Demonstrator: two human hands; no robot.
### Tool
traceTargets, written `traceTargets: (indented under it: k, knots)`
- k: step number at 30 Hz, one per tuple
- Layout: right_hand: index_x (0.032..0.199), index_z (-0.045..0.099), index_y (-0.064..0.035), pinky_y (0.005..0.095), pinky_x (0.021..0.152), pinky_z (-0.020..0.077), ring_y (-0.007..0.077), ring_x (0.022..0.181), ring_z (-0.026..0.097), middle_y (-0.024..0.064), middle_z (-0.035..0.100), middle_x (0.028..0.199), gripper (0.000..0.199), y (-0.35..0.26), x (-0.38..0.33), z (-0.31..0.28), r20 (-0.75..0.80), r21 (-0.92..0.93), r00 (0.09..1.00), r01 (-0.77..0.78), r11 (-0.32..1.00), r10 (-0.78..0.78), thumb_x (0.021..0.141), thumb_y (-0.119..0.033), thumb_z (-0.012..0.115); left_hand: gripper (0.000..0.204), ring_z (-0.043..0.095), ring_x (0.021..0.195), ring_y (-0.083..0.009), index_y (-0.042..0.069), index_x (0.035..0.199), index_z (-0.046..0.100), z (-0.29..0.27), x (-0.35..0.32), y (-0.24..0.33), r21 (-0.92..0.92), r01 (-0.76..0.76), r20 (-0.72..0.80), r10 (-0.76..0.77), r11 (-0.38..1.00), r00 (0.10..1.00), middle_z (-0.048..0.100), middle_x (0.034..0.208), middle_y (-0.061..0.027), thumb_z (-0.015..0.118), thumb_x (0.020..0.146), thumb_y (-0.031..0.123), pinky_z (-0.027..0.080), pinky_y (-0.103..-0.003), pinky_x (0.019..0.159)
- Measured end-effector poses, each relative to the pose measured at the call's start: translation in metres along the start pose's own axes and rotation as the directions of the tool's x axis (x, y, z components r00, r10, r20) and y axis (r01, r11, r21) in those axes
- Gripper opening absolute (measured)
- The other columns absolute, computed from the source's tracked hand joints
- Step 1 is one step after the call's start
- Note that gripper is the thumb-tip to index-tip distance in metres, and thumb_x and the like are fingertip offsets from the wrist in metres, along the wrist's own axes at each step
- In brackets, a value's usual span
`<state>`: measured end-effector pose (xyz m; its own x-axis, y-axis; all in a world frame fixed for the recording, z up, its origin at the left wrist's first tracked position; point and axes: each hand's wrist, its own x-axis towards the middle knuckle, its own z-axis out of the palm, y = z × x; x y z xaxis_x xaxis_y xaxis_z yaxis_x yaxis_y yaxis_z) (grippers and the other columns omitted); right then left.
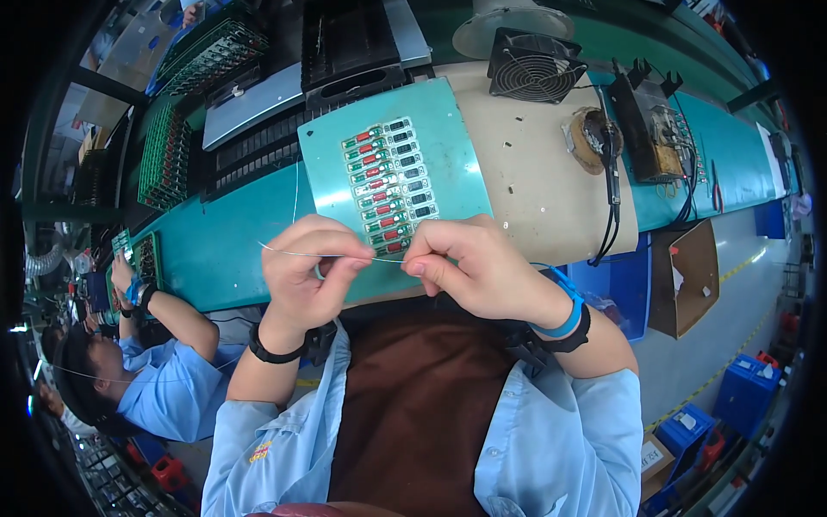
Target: The person solders components onto a circuit board using a soldering iron and wire before placing a board into a fixture. They press components into the board by hand, close and open a cover on the fixture, and then remove the board to stack it in a rack.
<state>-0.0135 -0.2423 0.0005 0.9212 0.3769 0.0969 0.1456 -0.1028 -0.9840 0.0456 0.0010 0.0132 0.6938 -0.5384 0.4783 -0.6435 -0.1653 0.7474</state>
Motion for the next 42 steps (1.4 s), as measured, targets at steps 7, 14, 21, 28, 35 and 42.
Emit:
traceTargets:
  k: [7,14,21,28,35,42]
  knots:
    - [0.093,0.065,-0.0001,0.0266,0.064,0.0543,0.0134,0.070,0.070,0.0061,0.070,0.079,0.016,0.003,-0.005,-0.005,-0.089,-0.045,0.996,-0.025,0.999,0.021,0.105,-0.010,0.063,0.015,0.070,0.073,-0.0175,0.005,0.090,0.079,-0.018,-0.003,-0.008,-0.004,-0.047,-0.152,0.046,0.999,0.987,0.075,0.086,-0.0078,0.081,0.079,-0.004,0.053,-0.027,0.059]
    - [0.093,0.065,0.0003,0.0268,0.066,0.0544,0.0136,0.071,0.070,0.0059,0.070,0.080,0.016,-0.001,0.004,-0.005,-0.043,0.011,0.998,-0.035,0.999,0.036,0.105,-0.011,0.064,0.015,0.070,0.070,-0.0167,0.006,0.089,0.079,-0.013,0.007,-0.005,-0.056,-0.143,-0.074,0.138,0.988,0.988,0.074,0.084,-0.0067,0.082,0.077,-0.004,0.052,-0.027,0.056]
    - [0.092,0.069,-0.0004,0.0287,0.068,0.0546,0.0137,0.073,0.070,0.0064,0.071,0.082,0.017,-0.002,0.007,-0.001,0.054,-0.023,0.996,0.075,0.997,-0.074,0.104,-0.011,0.064,0.014,0.071,0.069,-0.0164,0.007,0.088,0.079,-0.011,0.002,-0.001,0.013,-0.114,-0.029,0.115,0.993,0.993,0.074,0.083,-0.0068,0.082,0.077,-0.002,0.052,-0.026,0.056]
    - [0.094,0.070,-0.0012,0.0291,0.073,0.0534,0.0135,0.078,0.068,0.0073,0.071,0.086,0.014,0.006,-0.016,-0.010,-0.034,0.215,0.990,-0.125,0.969,0.135,0.103,-0.010,0.065,0.008,0.061,0.062,-0.0130,0.006,0.086,0.076,-0.027,-0.003,-0.008,-0.051,0.045,-0.191,-0.054,0.998,0.980,0.069,0.080,-0.0065,0.082,0.083,0.001,0.045,-0.025,0.053]
    - [0.118,0.063,-0.0020,0.0310,0.088,0.0515,0.0183,0.099,0.068,0.0133,0.070,0.113,0.029,0.059,-0.034,-0.037,-0.303,0.620,0.927,0.015,0.784,0.221,0.109,-0.029,0.059,0.003,0.057,0.078,-0.0153,-0.001,0.092,0.069,-0.058,-0.010,-0.018,0.060,0.076,-0.278,-0.057,0.995,0.959,0.062,0.091,-0.0105,0.072,0.091,-0.002,0.046,-0.024,0.063]
    - [0.139,0.052,-0.0051,0.0430,0.109,0.0476,0.0315,0.132,0.056,0.0198,0.050,0.152,0.046,0.074,-0.045,-0.079,-0.777,0.624,0.562,0.746,0.231,0.282,0.110,-0.041,0.053,0.007,0.052,0.082,-0.0118,-0.002,0.102,0.061,-0.056,-0.016,-0.035,0.024,0.096,-0.300,-0.085,0.995,0.950,0.056,0.104,-0.0102,0.064,0.097,-0.005,0.044,-0.022,0.067]
